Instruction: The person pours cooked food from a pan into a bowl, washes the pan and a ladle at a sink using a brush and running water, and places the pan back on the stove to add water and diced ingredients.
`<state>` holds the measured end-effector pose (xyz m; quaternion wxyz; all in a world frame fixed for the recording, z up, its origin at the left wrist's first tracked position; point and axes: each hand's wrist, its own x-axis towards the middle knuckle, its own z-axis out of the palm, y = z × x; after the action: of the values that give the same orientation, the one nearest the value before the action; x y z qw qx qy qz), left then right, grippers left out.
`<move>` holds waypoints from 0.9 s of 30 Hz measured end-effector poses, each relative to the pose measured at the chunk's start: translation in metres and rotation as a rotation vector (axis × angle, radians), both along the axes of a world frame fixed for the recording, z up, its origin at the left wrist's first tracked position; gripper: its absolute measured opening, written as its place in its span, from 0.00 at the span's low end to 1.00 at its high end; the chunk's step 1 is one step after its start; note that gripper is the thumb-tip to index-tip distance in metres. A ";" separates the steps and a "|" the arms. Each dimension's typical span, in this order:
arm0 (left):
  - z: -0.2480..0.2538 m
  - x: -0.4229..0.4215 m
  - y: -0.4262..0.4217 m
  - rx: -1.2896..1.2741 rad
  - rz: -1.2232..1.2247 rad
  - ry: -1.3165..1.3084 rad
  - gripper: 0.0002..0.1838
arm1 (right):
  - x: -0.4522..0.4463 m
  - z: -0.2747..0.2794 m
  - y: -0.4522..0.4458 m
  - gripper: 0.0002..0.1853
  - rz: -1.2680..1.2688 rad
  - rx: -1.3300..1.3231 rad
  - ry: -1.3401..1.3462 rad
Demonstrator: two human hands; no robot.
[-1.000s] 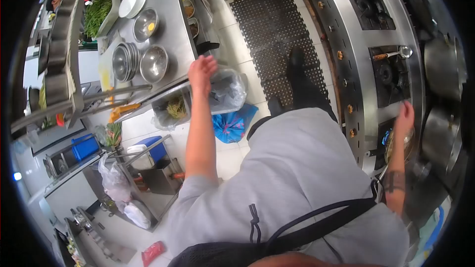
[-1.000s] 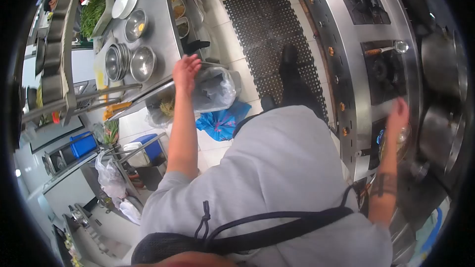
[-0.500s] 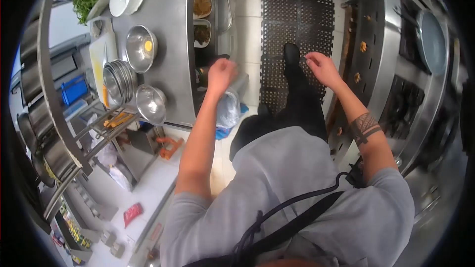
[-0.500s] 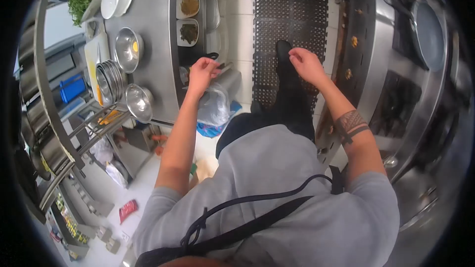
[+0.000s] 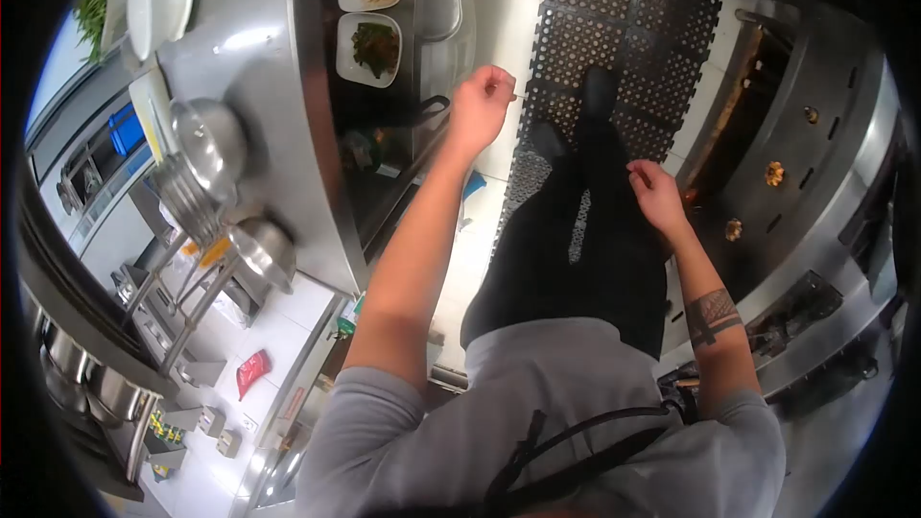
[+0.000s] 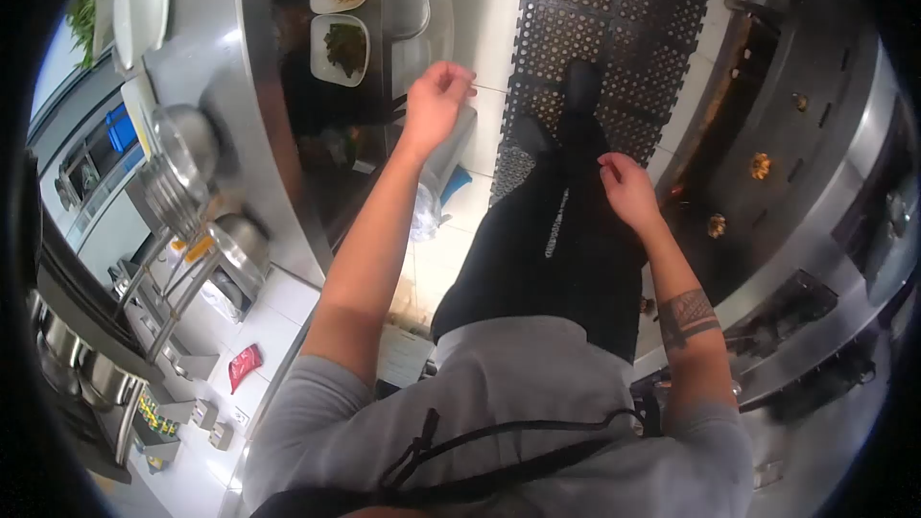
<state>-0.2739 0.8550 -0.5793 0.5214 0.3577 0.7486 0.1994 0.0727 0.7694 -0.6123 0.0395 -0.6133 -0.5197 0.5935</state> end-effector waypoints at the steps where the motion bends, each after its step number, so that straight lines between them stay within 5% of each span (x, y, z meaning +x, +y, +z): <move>1: -0.009 -0.002 0.002 -0.011 -0.007 0.005 0.09 | -0.002 -0.010 -0.006 0.11 -0.007 -0.011 0.005; 11: -0.050 -0.042 0.027 0.422 0.357 0.016 0.11 | -0.013 -0.097 -0.041 0.12 -0.071 -0.063 -0.049; 15: -0.041 -0.089 0.059 0.597 0.708 -0.060 0.06 | -0.014 -0.102 -0.040 0.12 -0.060 -0.056 -0.077; 19: -0.035 -0.150 0.073 0.580 1.009 -0.150 0.13 | -0.017 -0.094 -0.033 0.11 -0.082 -0.069 -0.076; 27: -0.044 -0.152 0.104 0.634 0.968 -0.204 0.12 | -0.027 -0.104 -0.024 0.11 -0.173 -0.105 -0.037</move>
<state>-0.4259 0.9595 -0.6236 0.3079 0.0926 0.6766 0.6625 0.0455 0.7458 -0.7168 0.0489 -0.6679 -0.4336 0.6028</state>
